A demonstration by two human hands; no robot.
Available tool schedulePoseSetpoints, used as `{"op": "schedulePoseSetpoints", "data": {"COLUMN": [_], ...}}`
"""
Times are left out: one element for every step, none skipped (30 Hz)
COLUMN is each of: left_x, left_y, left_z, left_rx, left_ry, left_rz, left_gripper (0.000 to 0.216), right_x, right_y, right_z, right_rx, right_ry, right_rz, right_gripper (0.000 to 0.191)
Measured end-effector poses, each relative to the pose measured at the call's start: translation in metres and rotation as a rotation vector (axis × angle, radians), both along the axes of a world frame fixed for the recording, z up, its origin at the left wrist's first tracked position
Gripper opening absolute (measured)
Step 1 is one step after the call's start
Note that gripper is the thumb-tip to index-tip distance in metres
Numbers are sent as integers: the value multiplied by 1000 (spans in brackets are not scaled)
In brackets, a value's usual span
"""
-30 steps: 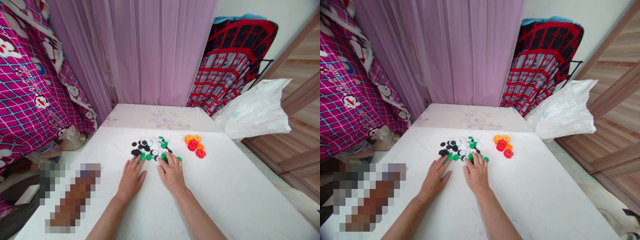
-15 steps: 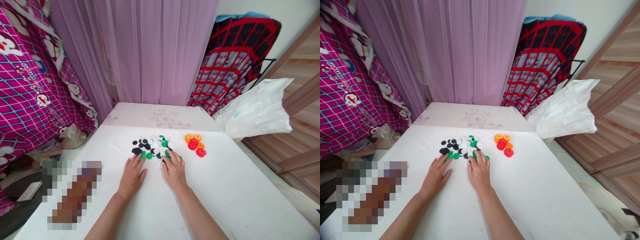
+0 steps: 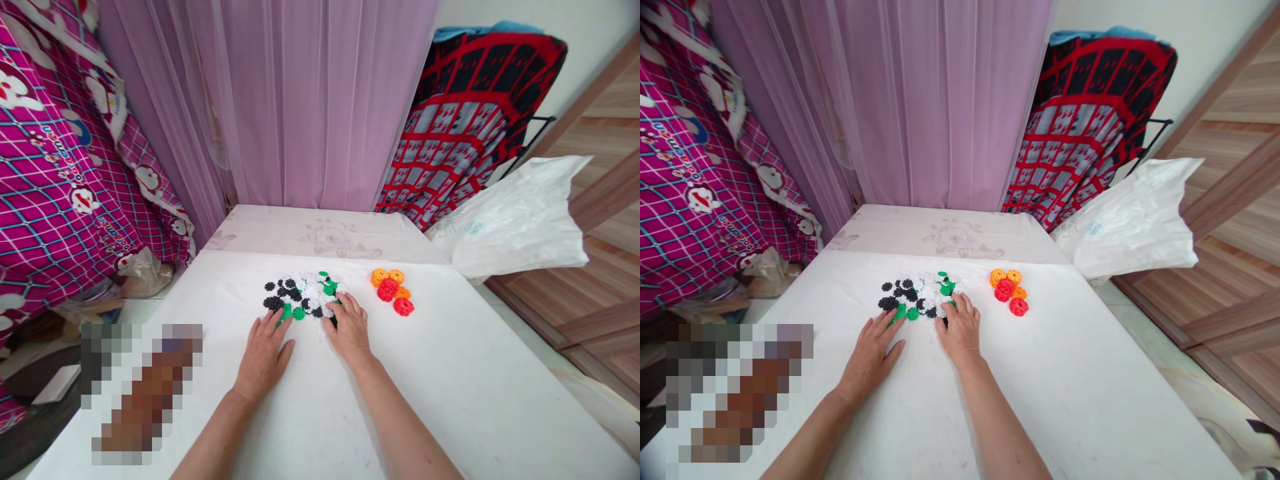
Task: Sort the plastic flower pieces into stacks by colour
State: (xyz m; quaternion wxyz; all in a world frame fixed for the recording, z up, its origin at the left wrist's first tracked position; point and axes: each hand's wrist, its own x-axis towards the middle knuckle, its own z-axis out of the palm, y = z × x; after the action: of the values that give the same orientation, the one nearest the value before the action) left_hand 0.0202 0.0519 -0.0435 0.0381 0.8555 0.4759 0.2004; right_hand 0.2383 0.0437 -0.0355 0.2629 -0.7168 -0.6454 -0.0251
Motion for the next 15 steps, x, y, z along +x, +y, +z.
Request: {"op": "schedulePoseSetpoints", "data": {"left_x": [0, 0, 0, 0, 0, 0, 0, 0, 0, 0, 0, 0, 0, 0, 1], "left_y": [0, 0, 0, 0, 0, 0, 0, 0, 0, 0, 0, 0, 0, 0, 0], "left_z": [1, 1, 2, 2, 3, 3, 3, 3, 3, 3, 3, 3, 3, 3, 3], "left_rx": [-4, -9, -14, -19, -22, -25, -27, -29, -30, -31, -30, -28, -26, -26, -26], "left_ry": [5, 10, 13, 15, 14, 13, 13, 14, 15, 16, 15, 15, 14, 14, 14], "left_rz": [1, 2, 3, 5, 7, 9, 10, 10, 8, 7, 6, 6, 5, 4, 4], "left_gripper": [45, 45, 45, 45, 45, 45, 45, 45, 44, 44, 44, 44, 44, 44, 44], "right_x": [0, 1, 1, 2, 3, 3, 5, 6, 7, 7, 7, 5, 3, -2, -7], "right_y": [0, 0, 0, 1, 1, 1, 1, 0, -1, -3, -6, -10, -15, -20, -26], "right_z": [-2, -3, -5, -6, -7, -7, -6, -5, -4, -2, -1, 1, 2, 3, 4], "right_rx": [14, 26, 39, 55, 75, 101, 131, 161, 190, 216, 234, 241, 228, 196, 144], "right_ry": [7, 12, 12, 9, 2, -4, -7, -2, 12, 41, 86, 145, 215, 296, 383], "right_rz": [6, 15, 22, 28, 30, 29, 25, 22, 23, 28, 39, 57, 85, 118, 155], "right_gripper": [22, 21, 21, 21, 23, 24, 25, 26, 26, 26, 26, 25, 24, 23, 21]}}
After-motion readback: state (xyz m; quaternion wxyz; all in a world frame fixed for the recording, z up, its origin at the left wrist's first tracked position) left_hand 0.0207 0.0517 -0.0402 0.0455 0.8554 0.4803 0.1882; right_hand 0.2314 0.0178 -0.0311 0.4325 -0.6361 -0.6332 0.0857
